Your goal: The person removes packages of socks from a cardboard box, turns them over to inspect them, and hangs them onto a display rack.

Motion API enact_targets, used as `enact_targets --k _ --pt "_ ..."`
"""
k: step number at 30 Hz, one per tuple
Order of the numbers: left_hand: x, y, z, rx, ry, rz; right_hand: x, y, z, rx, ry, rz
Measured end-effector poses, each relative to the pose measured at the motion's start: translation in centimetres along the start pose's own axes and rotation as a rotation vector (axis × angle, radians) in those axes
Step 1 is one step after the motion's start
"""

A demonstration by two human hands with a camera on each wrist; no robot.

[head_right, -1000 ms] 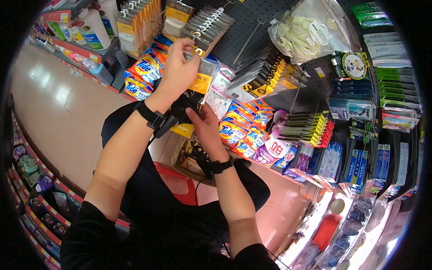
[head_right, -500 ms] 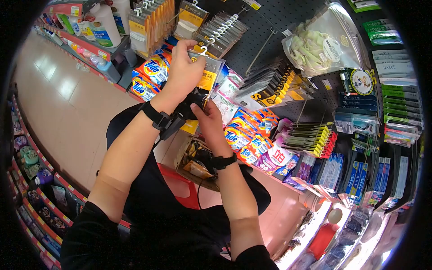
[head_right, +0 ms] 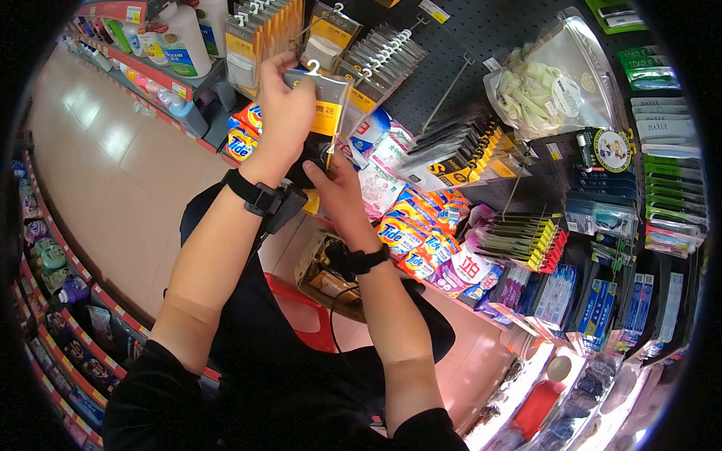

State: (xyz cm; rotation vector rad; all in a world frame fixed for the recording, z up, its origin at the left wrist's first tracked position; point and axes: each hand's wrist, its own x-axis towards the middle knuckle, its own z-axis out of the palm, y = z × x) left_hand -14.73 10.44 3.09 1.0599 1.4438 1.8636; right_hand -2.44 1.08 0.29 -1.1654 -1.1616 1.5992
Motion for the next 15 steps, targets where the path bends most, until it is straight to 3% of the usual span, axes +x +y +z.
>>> enact_targets --k 8,15 --pt "2.4 -0.1 -1.9 0.124 0.09 0.08 3.4 -1.3 2.9 -0.013 -0.09 -0.03" --pt "3.1 -0.4 -2.8 0.208 0.041 0.001 5.6 -0.4 3.1 0.048 -0.078 0.051"
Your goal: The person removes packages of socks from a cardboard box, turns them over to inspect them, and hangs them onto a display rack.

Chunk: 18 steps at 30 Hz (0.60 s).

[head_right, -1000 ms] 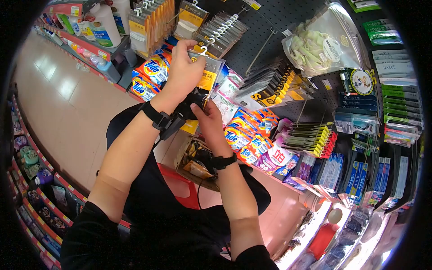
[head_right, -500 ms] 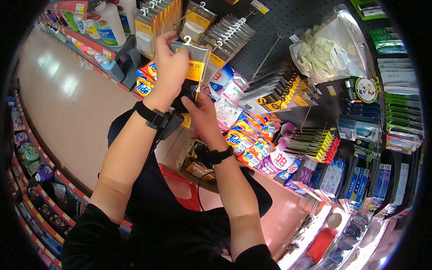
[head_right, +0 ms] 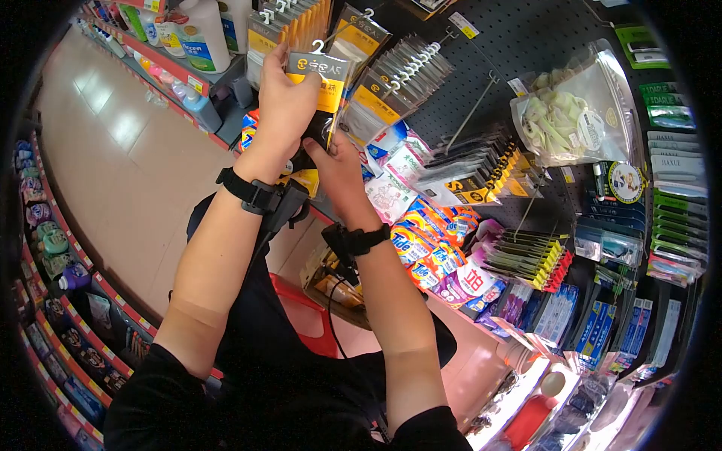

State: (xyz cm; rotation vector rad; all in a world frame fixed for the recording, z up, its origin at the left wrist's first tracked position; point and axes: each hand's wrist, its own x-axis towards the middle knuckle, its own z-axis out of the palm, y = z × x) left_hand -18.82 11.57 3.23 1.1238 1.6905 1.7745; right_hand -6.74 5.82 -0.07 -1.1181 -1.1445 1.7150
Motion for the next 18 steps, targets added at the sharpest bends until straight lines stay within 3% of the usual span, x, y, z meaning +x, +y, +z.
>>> enact_targets --k 11,13,15,18 --pt "-0.1 0.9 -1.0 -0.216 -0.18 -0.22 4.7 0.5 -0.7 0.004 0.057 0.078" --pt "-0.3 1.0 -0.9 -0.207 -0.187 -0.215 5.7 -0.6 -0.1 -0.02 0.087 0.108" --pt "-0.4 1.0 -0.7 -0.198 -0.196 -0.211 6.6 -1.8 0.4 0.146 0.077 0.066" --pt "-0.5 1.2 -0.4 -0.171 -0.191 -0.183 9.8 -0.6 -1.0 0.173 0.057 0.083"
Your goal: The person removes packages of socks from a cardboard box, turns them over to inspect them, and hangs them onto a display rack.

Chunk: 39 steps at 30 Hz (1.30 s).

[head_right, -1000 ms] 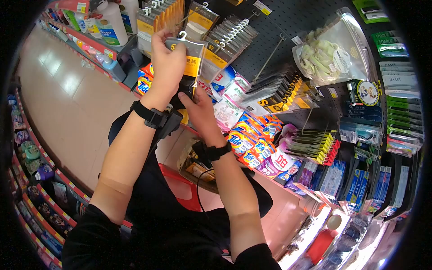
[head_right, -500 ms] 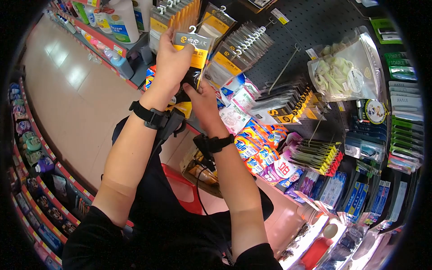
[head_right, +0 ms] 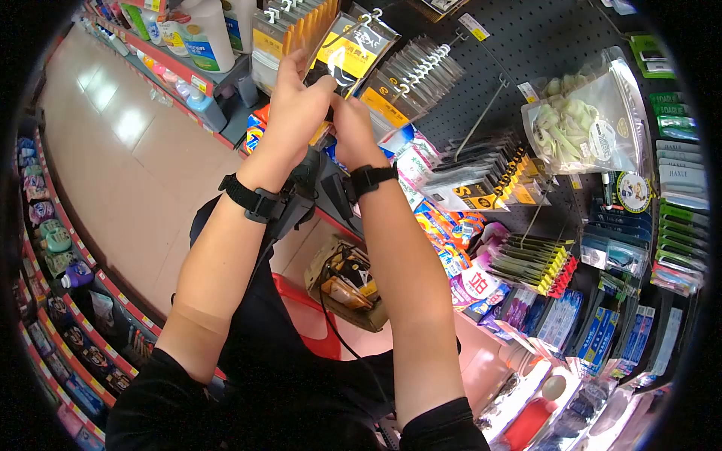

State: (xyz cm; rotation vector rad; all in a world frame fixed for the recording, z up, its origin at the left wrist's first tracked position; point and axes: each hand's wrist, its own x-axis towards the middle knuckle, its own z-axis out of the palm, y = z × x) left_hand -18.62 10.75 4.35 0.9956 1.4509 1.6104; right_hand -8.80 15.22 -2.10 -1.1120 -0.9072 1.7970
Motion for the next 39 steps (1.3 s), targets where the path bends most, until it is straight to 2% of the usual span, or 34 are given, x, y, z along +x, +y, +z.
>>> enact_targets --k 3,5,6,7,9,10,11,12,13,15,17,18,19,21,22,24,26,27,29,32,35,38,39 --pt "-0.2 0.1 0.6 -0.064 -0.024 -0.054 -0.2 -0.1 -0.6 0.001 0.013 0.056" --pt "-0.1 -0.5 1.0 0.009 -0.007 0.031 -0.7 0.1 -0.7 -0.052 0.017 0.064" --pt "-0.1 -0.7 1.2 -0.001 -0.008 0.037 0.4 2.7 -2.7 -0.053 -0.061 -0.064" --pt "-0.3 -0.5 1.3 -0.01 -0.028 0.032 -0.6 3.0 -3.2 -0.053 -0.04 -0.068" --pt "-0.7 0.3 1.4 -0.124 -0.102 -0.014 -3.9 3.8 -4.7 -0.206 0.041 0.014" --pt "-1.4 1.4 1.5 -0.155 -0.108 -0.057 -5.2 4.2 -5.8 -0.282 0.038 0.114" --pt "-1.6 1.5 1.7 -0.186 -0.124 -0.079 -7.9 5.2 -6.9 -0.222 0.105 0.175" --pt "-1.6 1.2 1.9 -0.2 -0.202 -0.078 -9.9 6.3 -8.6 -0.234 0.07 0.215" --pt "-1.5 0.8 2.0 -0.215 -0.281 -0.078 -11.8 8.2 -11.0 -0.244 0.038 0.256" --pt "-2.1 0.5 2.7 -0.195 -0.37 -0.078 -15.9 13.0 -14.9 -0.322 0.13 0.241" --pt "-3.5 1.3 3.3 0.123 -0.571 -0.096 -20.0 18.7 -20.3 -0.685 0.124 0.307" --pt "-3.8 -0.4 3.9 0.319 -0.626 0.102 -22.7 20.2 -21.5 -0.855 0.13 0.252" --pt "-4.4 -0.7 4.1 0.308 -0.651 0.113 -25.6 21.4 -22.2 -1.025 0.137 0.2" --pt "-6.4 -0.7 4.1 0.866 -0.822 0.448 -30.4 22.8 -23.2 -1.174 0.059 0.364" --pt "-6.9 -1.0 4.4 0.857 -0.841 0.465 -32.4 22.6 -22.7 -1.186 0.055 0.423" --pt "-7.8 -1.2 5.2 0.983 -1.186 0.317 -35.0 23.2 -22.6 -1.183 0.072 0.481" --pt "-8.9 -0.2 6.7 0.949 -1.215 0.311 -36.0 26.1 -23.9 -1.173 -0.094 0.457" --pt "-9.3 0.2 7.4 0.917 -1.228 0.289 -36.5 26.2 -23.7 -1.16 -0.077 0.454" --pt "-9.8 -0.8 8.6 0.88 -1.217 0.362 -37.3 25.5 -22.6 -0.932 0.117 0.473" --pt "-10.8 -0.3 10.3 0.903 -1.218 0.394 -37.7 25.8 -21.6 -0.905 0.216 0.401" --pt "-12.2 0.5 12.0 1.001 -1.273 0.311 -37.7 33.3 -24.3 -0.867 0.204 0.379" --pt "-12.5 -1.0 13.3 0.994 -1.353 0.368 -38.1 34.6 -24.7 -0.844 0.276 0.367" --pt "-12.4 -2.0 13.4 0.949 -1.371 0.373 -38.1 36.1 -25.8 -0.839 0.232 0.375"
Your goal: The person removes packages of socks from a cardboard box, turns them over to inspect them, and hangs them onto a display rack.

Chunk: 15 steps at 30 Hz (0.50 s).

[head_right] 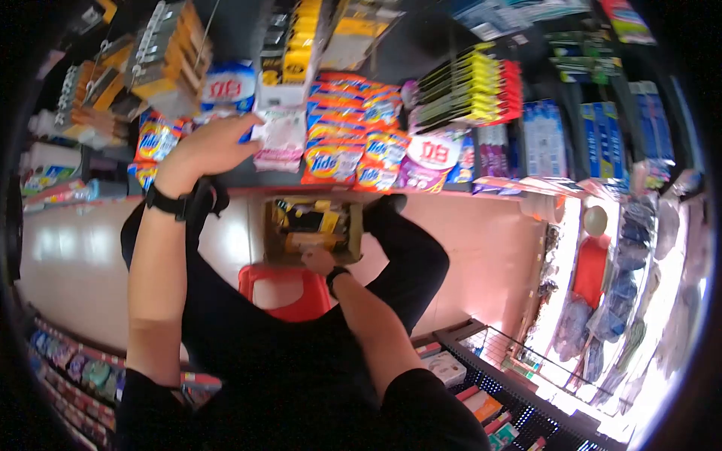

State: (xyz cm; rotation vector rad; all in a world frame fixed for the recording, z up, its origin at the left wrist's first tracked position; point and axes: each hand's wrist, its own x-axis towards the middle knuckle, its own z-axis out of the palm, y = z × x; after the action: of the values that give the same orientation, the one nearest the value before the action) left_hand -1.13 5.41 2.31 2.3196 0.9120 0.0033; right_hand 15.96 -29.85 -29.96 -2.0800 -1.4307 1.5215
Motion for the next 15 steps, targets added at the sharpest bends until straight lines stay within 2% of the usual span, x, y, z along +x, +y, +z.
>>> enact_targets --k 2,6,8,13,15 --pt "0.3 0.3 0.2 -0.046 -0.014 0.038 0.9 1.8 0.6 0.063 -0.023 0.024" --pt "0.5 0.8 0.3 0.04 -0.07 -0.033 0.8 2.7 0.5 0.155 -0.006 0.19" --pt "0.5 0.6 0.7 0.053 -0.008 -0.042 1.6 3.0 0.1 0.089 -0.085 0.267" --pt "0.3 1.5 0.3 0.11 -0.08 -0.102 3.1 3.7 0.9 0.196 -0.082 0.34" --pt "0.3 1.1 0.8 0.128 -0.008 -0.033 3.9 4.2 1.2 0.224 -0.075 0.353"
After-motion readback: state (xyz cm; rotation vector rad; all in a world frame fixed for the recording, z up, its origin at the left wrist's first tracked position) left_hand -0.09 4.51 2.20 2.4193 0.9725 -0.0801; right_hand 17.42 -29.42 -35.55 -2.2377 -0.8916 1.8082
